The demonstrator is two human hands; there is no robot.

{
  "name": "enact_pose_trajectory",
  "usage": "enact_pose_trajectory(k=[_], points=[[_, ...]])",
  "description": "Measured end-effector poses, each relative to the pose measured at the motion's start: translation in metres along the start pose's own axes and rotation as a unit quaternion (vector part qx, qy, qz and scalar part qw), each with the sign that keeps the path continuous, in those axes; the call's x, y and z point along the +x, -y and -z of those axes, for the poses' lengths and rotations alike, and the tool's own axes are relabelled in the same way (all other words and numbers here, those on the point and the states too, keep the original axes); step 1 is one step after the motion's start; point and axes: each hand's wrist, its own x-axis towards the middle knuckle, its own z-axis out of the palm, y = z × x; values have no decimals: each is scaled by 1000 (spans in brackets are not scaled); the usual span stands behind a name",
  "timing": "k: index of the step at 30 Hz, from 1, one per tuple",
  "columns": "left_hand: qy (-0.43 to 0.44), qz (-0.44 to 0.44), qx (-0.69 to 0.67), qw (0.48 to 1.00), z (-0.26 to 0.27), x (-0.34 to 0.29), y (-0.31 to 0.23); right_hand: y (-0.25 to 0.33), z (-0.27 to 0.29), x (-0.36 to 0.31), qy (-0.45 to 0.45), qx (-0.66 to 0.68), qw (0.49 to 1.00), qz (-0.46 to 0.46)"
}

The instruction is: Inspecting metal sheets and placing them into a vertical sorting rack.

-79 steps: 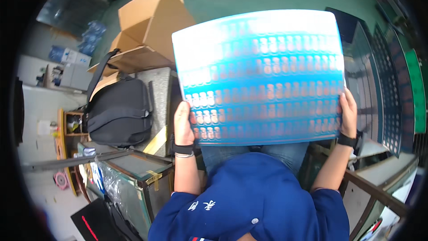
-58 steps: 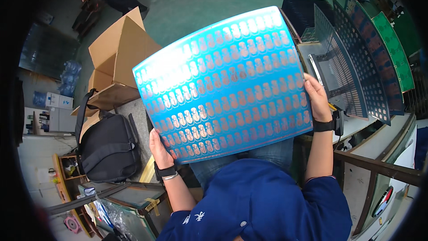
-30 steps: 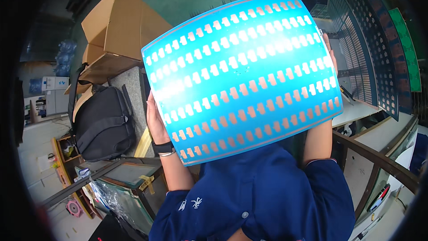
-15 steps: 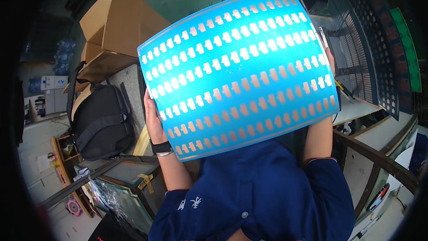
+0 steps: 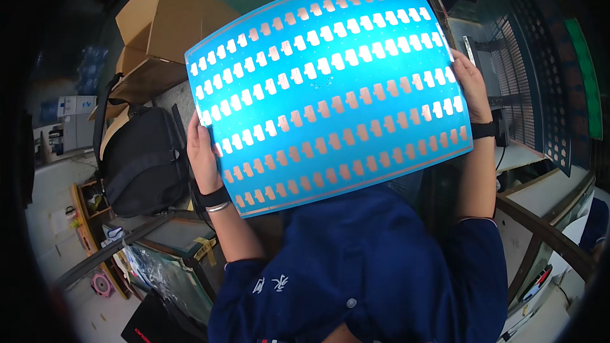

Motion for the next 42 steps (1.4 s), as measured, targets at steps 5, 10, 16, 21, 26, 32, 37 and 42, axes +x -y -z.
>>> enact_pose_trajectory(k=[5, 10, 16, 21, 26, 32, 37, 42], points=[[-42, -58, -34, 997, -10, -4, -13, 3, 9, 5, 5, -3, 997, 71], [-60, -79, -41, 994, -15, -8, -17, 5, 1, 8, -45, -12, 994, 103], [1, 3, -94, 996, -18, 4, -10, -18, 16, 14, 4, -141, 990, 2], [10, 21, -107, 994, -19, 5, 1, -33, 18, 10, -4, -141, 990, -30], [-3, 16, -96, 995, -18, 6, 3, -32, 19, 10, 18, -166, 985, -32], [-9, 17, -96, 995, -20, 6, 1, -36, 25, 12, 18, -158, 987, -31], [-15, 17, -88, 996, -17, 7, 2, -35, 19, 11, 15, -169, 985, -26], [-1, 12, -77, 997, -15, 9, 5, -35, 16, 10, -11, -193, 981, -34]])
